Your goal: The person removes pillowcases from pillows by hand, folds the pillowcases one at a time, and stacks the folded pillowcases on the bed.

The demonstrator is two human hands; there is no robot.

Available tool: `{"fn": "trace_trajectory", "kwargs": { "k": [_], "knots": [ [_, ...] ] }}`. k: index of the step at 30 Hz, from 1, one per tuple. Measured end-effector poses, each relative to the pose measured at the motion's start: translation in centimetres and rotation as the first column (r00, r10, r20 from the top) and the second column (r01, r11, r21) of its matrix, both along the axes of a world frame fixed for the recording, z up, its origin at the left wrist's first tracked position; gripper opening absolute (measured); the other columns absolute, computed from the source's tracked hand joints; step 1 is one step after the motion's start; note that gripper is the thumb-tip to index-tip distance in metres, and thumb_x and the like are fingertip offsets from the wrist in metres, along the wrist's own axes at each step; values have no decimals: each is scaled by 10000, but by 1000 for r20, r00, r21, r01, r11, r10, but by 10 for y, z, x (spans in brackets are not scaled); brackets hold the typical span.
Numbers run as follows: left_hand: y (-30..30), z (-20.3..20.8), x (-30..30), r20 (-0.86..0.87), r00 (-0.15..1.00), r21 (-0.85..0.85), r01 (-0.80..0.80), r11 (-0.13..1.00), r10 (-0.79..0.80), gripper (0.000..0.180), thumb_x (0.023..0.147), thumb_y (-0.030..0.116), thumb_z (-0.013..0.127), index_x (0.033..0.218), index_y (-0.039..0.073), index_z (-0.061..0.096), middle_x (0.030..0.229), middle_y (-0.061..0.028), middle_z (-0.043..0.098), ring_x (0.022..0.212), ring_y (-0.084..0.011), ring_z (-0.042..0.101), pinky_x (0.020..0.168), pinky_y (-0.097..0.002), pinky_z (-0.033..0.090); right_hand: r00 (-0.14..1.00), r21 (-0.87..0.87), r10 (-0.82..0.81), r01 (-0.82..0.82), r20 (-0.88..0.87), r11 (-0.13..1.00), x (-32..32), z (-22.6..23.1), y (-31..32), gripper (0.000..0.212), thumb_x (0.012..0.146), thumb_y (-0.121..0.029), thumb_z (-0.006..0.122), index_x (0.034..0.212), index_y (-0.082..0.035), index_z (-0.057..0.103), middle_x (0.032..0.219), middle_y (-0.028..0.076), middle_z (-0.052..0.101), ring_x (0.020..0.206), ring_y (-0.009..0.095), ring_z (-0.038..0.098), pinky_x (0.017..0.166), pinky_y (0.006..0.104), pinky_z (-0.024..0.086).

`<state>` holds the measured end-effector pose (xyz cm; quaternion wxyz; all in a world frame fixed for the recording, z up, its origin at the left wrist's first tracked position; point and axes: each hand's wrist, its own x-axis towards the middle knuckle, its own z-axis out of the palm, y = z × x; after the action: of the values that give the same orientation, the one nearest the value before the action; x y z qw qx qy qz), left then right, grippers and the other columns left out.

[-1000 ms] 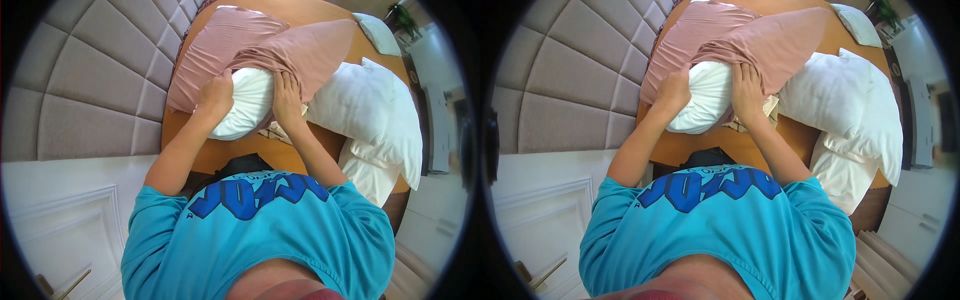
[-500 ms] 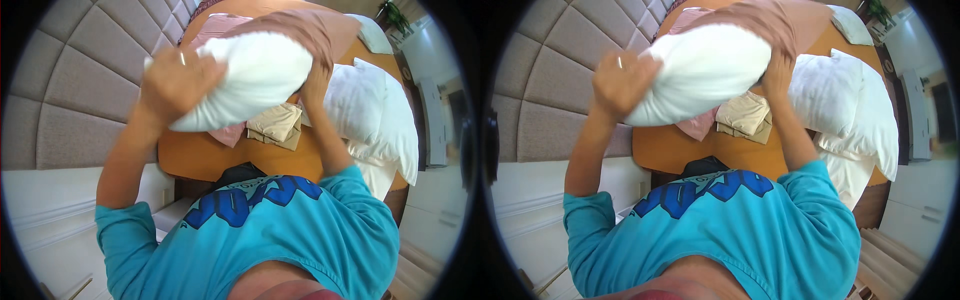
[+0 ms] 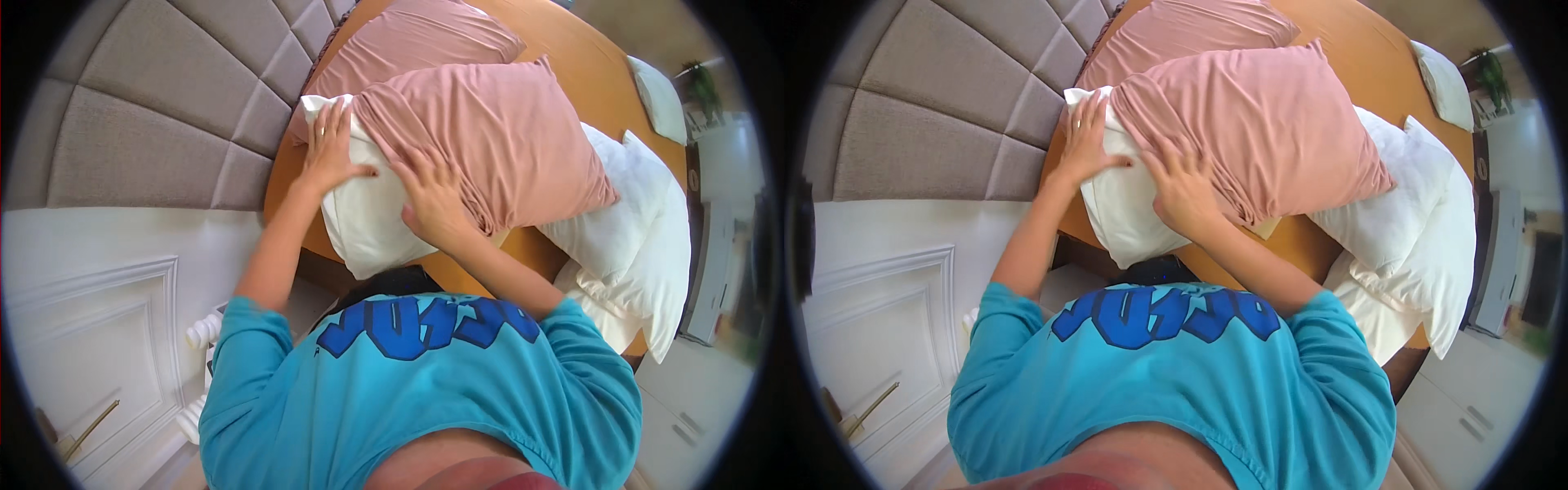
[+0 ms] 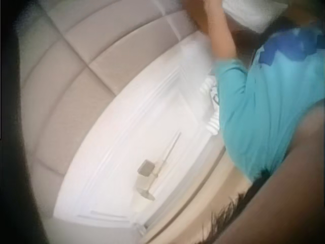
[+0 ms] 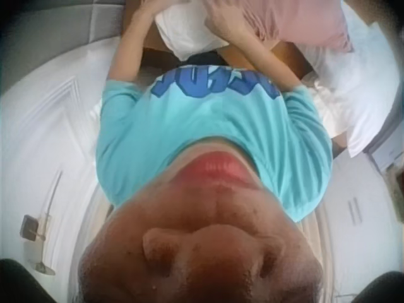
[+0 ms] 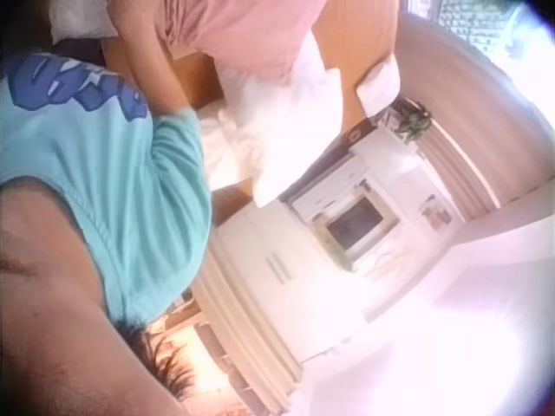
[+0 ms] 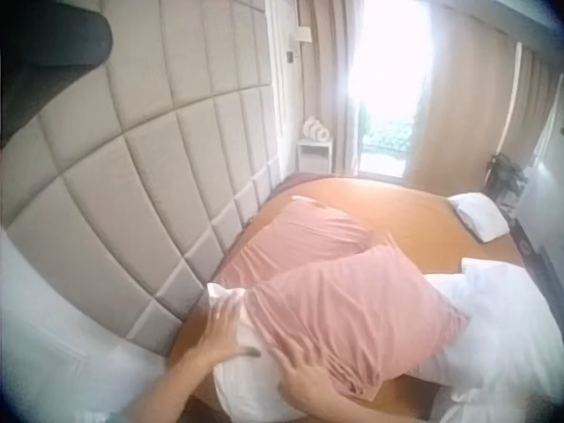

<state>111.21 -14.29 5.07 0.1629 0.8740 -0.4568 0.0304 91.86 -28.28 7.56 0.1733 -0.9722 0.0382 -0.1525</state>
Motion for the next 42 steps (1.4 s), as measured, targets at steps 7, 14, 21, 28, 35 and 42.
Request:
{"fn": "trace_trajectory", "kwargs": {
  "k": [7,14,21,28,35,42],
  "knots": [
    [-29,-17,81,-396,909,307,-2,952,129,925,480,407,870,1255,21,544,1266,-177,584,1215,-333,515,1017,-433,379,966,-292,-229,186,-122,938,110,-25,-56,578,815,-144,602,1364,-231,442,1403,102,418,1278,349,390,956,639,338],
    [-53,1,44,-501,865,-48,10,999,-33,364,621,181,766,930,39,635,902,-217,669,899,-389,639,816,-463,497,977,-346,-195,212,84,914,123,1,-108,416,884,-166,499,1296,-210,537,1314,77,547,1198,300,507,964,485,403],
    [-45,85,16,-165,869,-271,415,868,-467,260,631,-1,625,883,62,625,764,-136,650,753,-344,629,686,-437,468,815,-719,-537,239,-217,652,173,19,-188,237,927,-190,470,1112,-155,615,990,96,681,954,291,639,859,537,441],
    [45,160,32,-44,819,-255,544,800,-572,291,548,118,749,803,37,633,715,-87,611,720,-278,622,781,-399,463,645,-530,-680,735,350,424,50,71,-337,319,906,-144,482,1175,-234,629,936,119,671,822,320,660,691,438,527],
    [19,156,48,-239,917,61,341,938,-318,1095,483,418,874,1383,63,361,1375,-198,414,1315,-366,357,1093,-477,245,705,-150,-656,703,270,695,44,57,-181,198,748,-2,547,919,-33,644,912,208,633,911,415,596,770,457,475],
    [-139,98,-62,-374,878,87,354,931,-299,911,624,360,841,1342,35,384,1232,-262,529,1171,-374,510,964,-462,401,544,-127,-730,828,414,546,4,58,-121,375,737,-87,613,1109,-126,587,1107,92,566,1005,324,538,834,450,437]
  ]
}}
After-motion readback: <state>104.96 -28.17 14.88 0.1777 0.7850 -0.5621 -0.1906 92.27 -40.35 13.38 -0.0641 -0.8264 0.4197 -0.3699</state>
